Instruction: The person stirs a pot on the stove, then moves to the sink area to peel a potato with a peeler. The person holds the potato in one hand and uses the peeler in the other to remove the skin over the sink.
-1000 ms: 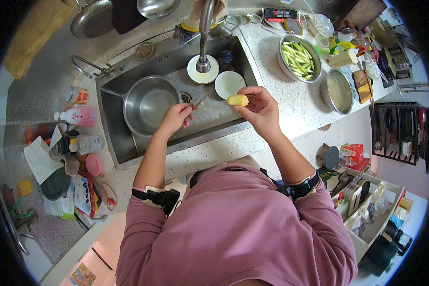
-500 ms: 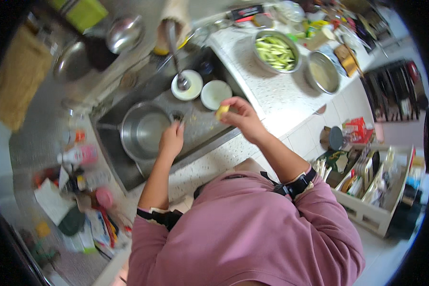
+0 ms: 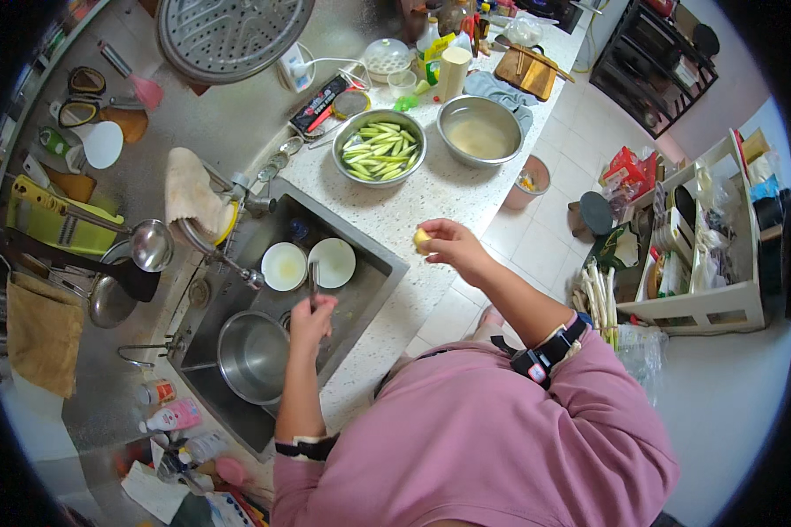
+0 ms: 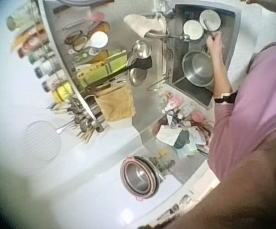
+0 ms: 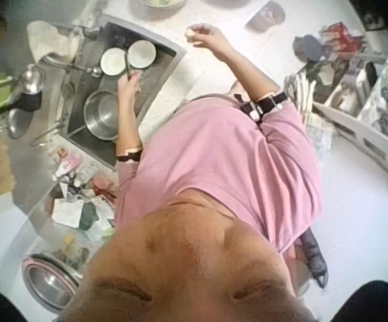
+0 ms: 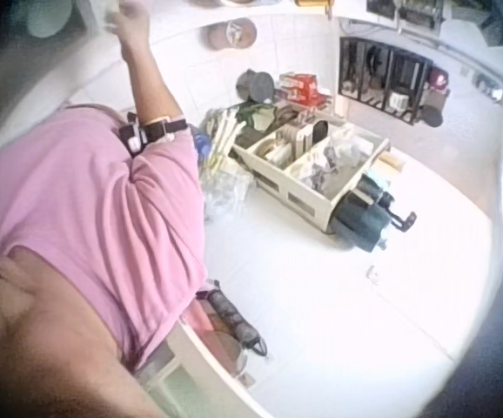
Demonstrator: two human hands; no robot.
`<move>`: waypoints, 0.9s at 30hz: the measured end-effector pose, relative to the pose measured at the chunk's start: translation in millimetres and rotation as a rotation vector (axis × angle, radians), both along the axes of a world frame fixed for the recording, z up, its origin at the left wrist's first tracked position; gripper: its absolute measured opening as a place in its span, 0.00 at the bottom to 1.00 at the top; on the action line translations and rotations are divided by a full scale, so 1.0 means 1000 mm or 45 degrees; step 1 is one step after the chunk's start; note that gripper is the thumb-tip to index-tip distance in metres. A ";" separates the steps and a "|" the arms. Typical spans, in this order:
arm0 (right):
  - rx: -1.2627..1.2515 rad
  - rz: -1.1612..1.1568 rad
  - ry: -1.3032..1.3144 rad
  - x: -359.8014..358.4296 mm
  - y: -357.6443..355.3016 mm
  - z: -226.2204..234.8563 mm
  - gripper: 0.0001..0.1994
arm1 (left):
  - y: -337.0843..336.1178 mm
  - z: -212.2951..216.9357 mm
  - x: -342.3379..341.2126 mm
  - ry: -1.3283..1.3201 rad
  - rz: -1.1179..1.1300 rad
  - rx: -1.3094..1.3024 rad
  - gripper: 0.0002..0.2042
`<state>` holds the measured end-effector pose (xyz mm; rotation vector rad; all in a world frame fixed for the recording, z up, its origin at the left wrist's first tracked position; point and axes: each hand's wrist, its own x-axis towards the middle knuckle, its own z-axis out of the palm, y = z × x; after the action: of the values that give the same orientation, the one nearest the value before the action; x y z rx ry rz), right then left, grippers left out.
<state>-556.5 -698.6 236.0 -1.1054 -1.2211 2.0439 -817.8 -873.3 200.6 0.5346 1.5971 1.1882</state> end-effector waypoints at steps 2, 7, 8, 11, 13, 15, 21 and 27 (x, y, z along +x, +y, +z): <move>0.005 -0.096 0.003 0.045 0.021 0.001 0.18 | 0.044 0.025 0.036 -0.126 -0.044 0.074 0.07; 0.002 -0.331 0.023 0.188 0.076 -0.002 0.18 | 0.157 0.064 0.163 -0.367 -0.258 0.240 0.06; 0.021 -0.375 0.037 0.220 0.089 -0.004 0.18 | 0.178 0.067 0.193 -0.373 -0.308 0.253 0.05; 0.032 -0.549 0.055 0.316 0.112 -0.009 0.17 | 0.232 0.070 0.271 -0.427 -0.442 0.276 0.05; 0.027 -0.666 0.048 0.368 0.128 -0.009 0.15 | 0.263 0.070 0.313 -0.462 -0.514 0.295 0.08; 0.040 -0.708 0.010 0.410 0.143 -0.009 0.16 | 0.288 0.067 0.347 -0.426 -0.555 0.315 0.12; -0.073 -0.825 0.003 0.473 0.183 -0.037 0.15 | 0.381 0.033 0.412 -0.282 -0.529 0.142 0.18; -0.125 -0.849 -0.024 0.507 0.248 -0.056 0.13 | 0.555 -0.023 0.432 1.098 -0.435 0.668 0.19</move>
<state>-50.0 -451.0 179.5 -1.3536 -0.6323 1.5842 -385.6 -318.8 178.0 1.7708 1.7489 1.1683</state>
